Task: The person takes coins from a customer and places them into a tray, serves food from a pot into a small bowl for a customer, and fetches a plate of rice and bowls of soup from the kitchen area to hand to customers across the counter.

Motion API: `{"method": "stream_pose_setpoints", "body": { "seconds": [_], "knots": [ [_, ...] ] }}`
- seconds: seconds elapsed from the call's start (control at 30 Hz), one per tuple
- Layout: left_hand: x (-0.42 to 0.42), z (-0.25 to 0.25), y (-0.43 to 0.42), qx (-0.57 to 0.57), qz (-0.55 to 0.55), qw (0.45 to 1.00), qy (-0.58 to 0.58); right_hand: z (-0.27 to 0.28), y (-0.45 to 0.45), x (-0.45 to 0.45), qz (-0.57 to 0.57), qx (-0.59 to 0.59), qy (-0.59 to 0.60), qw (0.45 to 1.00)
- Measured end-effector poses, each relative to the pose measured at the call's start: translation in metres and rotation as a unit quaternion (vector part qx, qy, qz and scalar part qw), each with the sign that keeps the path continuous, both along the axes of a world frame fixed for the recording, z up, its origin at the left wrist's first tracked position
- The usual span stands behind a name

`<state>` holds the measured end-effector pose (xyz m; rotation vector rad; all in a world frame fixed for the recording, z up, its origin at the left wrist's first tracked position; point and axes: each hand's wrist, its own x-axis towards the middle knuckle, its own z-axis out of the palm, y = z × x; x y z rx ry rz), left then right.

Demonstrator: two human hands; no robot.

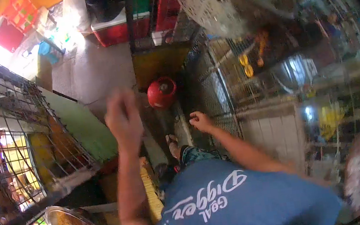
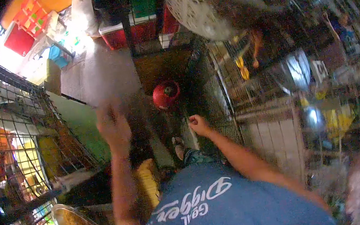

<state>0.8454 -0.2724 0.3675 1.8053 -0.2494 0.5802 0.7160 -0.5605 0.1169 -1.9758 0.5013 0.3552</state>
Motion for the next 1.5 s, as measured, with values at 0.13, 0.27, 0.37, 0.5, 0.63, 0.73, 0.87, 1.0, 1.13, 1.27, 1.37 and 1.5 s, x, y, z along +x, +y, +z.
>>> {"method": "stream_pose_setpoints", "body": {
  "seconds": [0.13,0.27,0.37,0.5,0.63,0.73,0.87,1.0,1.13,1.27,1.37,1.5],
  "knots": [
    [0.228,0.045,-0.029,-0.126,-0.104,0.983,-0.084,0.014,-0.021,0.04,-0.042,0.056,0.004,0.998],
    [0.372,0.048,-0.069,-0.021,-0.145,0.982,-0.118,-0.025,-0.031,0.034,-0.083,0.046,-0.008,0.995],
    [0.382,0.062,-0.045,-0.214,-0.417,0.872,0.139,-0.041,0.005,0.053,-0.146,0.045,0.045,0.987],
    [0.458,0.047,-0.003,-0.005,-0.681,0.719,0.142,-0.028,0.11,0.165,-0.267,-0.01,0.136,0.954],
    [0.52,0.071,0.014,0.007,-0.857,0.507,0.091,-0.014,0.235,0.27,-0.354,0.006,0.186,0.916],
    [0.54,0.07,0.0,0.012,-0.908,0.412,0.07,0.011,0.297,0.334,-0.411,0.026,0.193,0.891],
    [0.559,0.071,-0.032,0.056,-0.954,0.281,0.085,0.035,0.337,0.4,-0.509,0.052,0.177,0.84],
    [0.586,0.093,-0.045,0.132,-0.977,0.122,0.116,0.025,0.401,0.437,-0.605,0.087,0.176,0.772],
    [0.579,0.069,-0.061,0.068,-0.992,0.084,0.063,0.024,0.448,0.479,-0.686,0.145,0.184,0.688],
    [0.589,0.09,-0.077,0.094,-0.994,-0.027,0.049,0.041,0.479,0.531,-0.752,0.18,0.182,0.608],
    [0.611,0.114,-0.08,0.111,-0.977,-0.135,0.123,0.046,0.502,0.584,-0.794,0.189,0.166,0.553],
    [0.608,0.098,-0.072,0.071,-0.991,-0.114,-0.026,0.052,0.521,0.654,-0.833,0.192,0.156,0.495]
  ]
}}
